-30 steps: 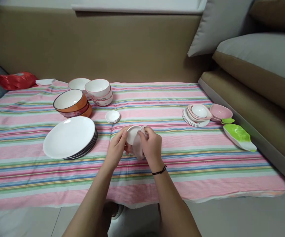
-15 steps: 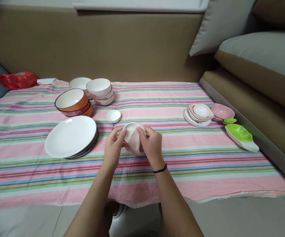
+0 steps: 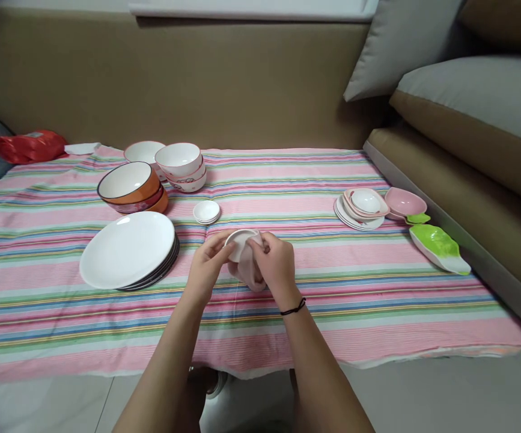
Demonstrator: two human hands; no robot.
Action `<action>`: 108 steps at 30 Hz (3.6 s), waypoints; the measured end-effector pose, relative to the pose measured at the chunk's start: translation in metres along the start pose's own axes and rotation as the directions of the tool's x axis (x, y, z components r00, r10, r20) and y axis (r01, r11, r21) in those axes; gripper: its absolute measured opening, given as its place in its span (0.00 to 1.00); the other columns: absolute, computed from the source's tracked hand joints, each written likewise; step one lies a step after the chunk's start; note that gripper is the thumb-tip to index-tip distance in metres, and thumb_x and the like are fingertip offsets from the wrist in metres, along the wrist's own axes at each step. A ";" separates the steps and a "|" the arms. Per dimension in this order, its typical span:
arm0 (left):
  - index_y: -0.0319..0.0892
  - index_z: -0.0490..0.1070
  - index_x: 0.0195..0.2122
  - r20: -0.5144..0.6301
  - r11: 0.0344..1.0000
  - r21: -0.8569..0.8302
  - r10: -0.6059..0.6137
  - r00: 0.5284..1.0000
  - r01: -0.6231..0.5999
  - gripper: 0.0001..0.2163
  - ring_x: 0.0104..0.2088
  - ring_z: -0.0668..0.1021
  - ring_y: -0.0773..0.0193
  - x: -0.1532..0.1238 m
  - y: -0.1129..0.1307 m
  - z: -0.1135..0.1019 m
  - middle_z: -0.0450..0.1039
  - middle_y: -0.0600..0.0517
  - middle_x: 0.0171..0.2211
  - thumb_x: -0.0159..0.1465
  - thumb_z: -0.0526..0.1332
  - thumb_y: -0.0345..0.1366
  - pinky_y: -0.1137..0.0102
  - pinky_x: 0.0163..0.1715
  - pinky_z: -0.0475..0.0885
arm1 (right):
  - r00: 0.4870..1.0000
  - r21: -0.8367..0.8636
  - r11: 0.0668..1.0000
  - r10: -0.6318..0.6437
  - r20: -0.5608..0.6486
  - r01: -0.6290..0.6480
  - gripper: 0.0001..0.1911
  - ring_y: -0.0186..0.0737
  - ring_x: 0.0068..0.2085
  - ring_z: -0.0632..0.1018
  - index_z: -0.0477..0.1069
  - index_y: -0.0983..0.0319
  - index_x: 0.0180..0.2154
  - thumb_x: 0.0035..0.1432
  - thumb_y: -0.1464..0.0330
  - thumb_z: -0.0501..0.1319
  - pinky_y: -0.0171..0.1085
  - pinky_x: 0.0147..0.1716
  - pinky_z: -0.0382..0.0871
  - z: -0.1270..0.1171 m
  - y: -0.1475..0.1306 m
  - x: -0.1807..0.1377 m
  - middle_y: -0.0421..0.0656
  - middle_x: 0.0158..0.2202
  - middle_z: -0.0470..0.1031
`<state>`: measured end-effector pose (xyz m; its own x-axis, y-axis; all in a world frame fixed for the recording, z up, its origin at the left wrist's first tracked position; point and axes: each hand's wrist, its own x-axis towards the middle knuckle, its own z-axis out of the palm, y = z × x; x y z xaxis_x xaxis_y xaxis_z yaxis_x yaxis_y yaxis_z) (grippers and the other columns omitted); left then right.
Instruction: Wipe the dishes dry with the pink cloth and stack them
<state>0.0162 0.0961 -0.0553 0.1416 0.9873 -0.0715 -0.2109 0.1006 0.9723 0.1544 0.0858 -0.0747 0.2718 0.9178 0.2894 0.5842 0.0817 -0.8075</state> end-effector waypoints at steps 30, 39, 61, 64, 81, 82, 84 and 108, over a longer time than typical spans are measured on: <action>0.46 0.67 0.45 -0.012 0.991 -0.025 -0.131 0.991 0.131 0.19 0.24 0.71 0.73 0.000 -0.002 -0.003 0.70 0.57 0.29 0.55 0.65 0.46 0.78 0.23 0.65 | 0.988 0.180 0.983 0.053 -0.145 -0.026 0.10 0.37 0.32 0.75 0.72 0.60 0.39 0.54 0.64 0.62 0.33 0.31 0.65 -0.001 -0.001 0.003 0.40 0.32 0.76; 0.43 0.71 0.45 0.055 0.995 -0.015 -0.098 0.994 0.099 0.18 0.24 0.73 0.71 -0.001 -0.001 -0.002 0.70 0.55 0.27 0.56 0.64 0.45 0.75 0.25 0.72 | 0.984 0.415 0.902 0.163 -0.079 -0.116 0.15 0.41 0.34 0.79 0.65 0.60 0.38 0.49 0.64 0.65 0.38 0.34 0.72 0.005 -0.005 0.002 0.43 0.34 0.78; 0.41 0.75 0.41 0.047 0.978 0.210 0.002 0.999 -0.012 0.16 0.27 0.70 0.68 0.004 0.000 -0.011 0.69 0.52 0.28 0.61 0.58 0.47 0.75 0.23 0.69 | 0.998 0.048 0.998 -0.050 -0.036 0.052 0.20 0.32 0.19 0.62 0.62 0.61 0.17 0.58 0.61 0.58 0.33 0.21 0.54 0.001 -0.004 0.000 0.36 0.15 0.60; 0.42 0.72 0.48 0.013 0.981 0.193 -0.029 0.999 0.026 0.20 0.25 0.70 0.68 0.003 0.000 -0.011 0.68 0.54 0.26 0.59 0.60 0.49 0.74 0.22 0.69 | 0.998 0.103 0.993 -0.066 0.015 0.064 0.10 0.34 0.24 0.70 0.69 0.61 0.25 0.56 0.64 0.59 0.32 0.24 0.60 0.003 -0.005 0.000 0.38 0.22 0.70; 0.41 0.76 0.36 0.089 0.988 0.148 -0.050 0.995 0.036 0.15 0.27 0.67 0.69 0.004 0.001 -0.003 0.68 0.53 0.27 0.60 0.59 0.47 0.76 0.23 0.62 | 0.980 0.007 0.999 -0.047 -0.191 0.049 0.16 0.35 0.22 0.71 0.71 0.61 0.20 0.55 0.60 0.61 0.33 0.23 0.62 0.000 -0.008 -0.001 0.39 0.17 0.71; 0.41 0.76 0.35 0.085 0.988 0.155 -0.038 0.996 0.024 0.14 0.27 0.67 0.69 0.004 0.000 -0.003 0.68 0.53 0.27 0.61 0.59 0.47 0.76 0.23 0.62 | 0.981 -0.019 0.996 -0.088 -0.173 0.086 0.15 0.35 0.23 0.72 0.73 0.61 0.22 0.57 0.61 0.59 0.34 0.24 0.62 0.000 -0.008 -0.001 0.39 0.19 0.73; 0.41 0.75 0.34 0.074 0.985 0.171 -0.015 0.997 0.002 0.14 0.26 0.67 0.69 0.003 -0.001 -0.002 0.68 0.53 0.27 0.61 0.58 0.46 0.76 0.22 0.62 | 0.977 -0.005 0.983 -0.185 -0.108 0.185 0.12 0.38 0.30 0.76 0.77 0.60 0.33 0.60 0.65 0.56 0.34 0.29 0.66 0.002 -0.007 0.000 0.41 0.30 0.79; 0.42 0.68 0.45 -0.061 0.997 0.016 -0.071 0.996 0.072 0.19 0.26 0.72 0.68 0.000 -0.003 0.001 0.71 0.55 0.26 0.53 0.66 0.41 0.75 0.26 0.65 | 0.999 0.019 0.999 -0.039 -0.023 0.039 0.18 0.34 0.20 0.66 0.69 0.61 0.21 0.60 0.63 0.55 0.34 0.22 0.57 0.003 -0.007 -0.002 0.38 0.15 0.65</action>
<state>0.0180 0.0958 -0.0584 0.0966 0.9834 -0.1538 -0.1846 0.1696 0.9681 0.1479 0.0842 -0.0711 0.2661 0.9049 0.3322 0.5797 0.1251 -0.8052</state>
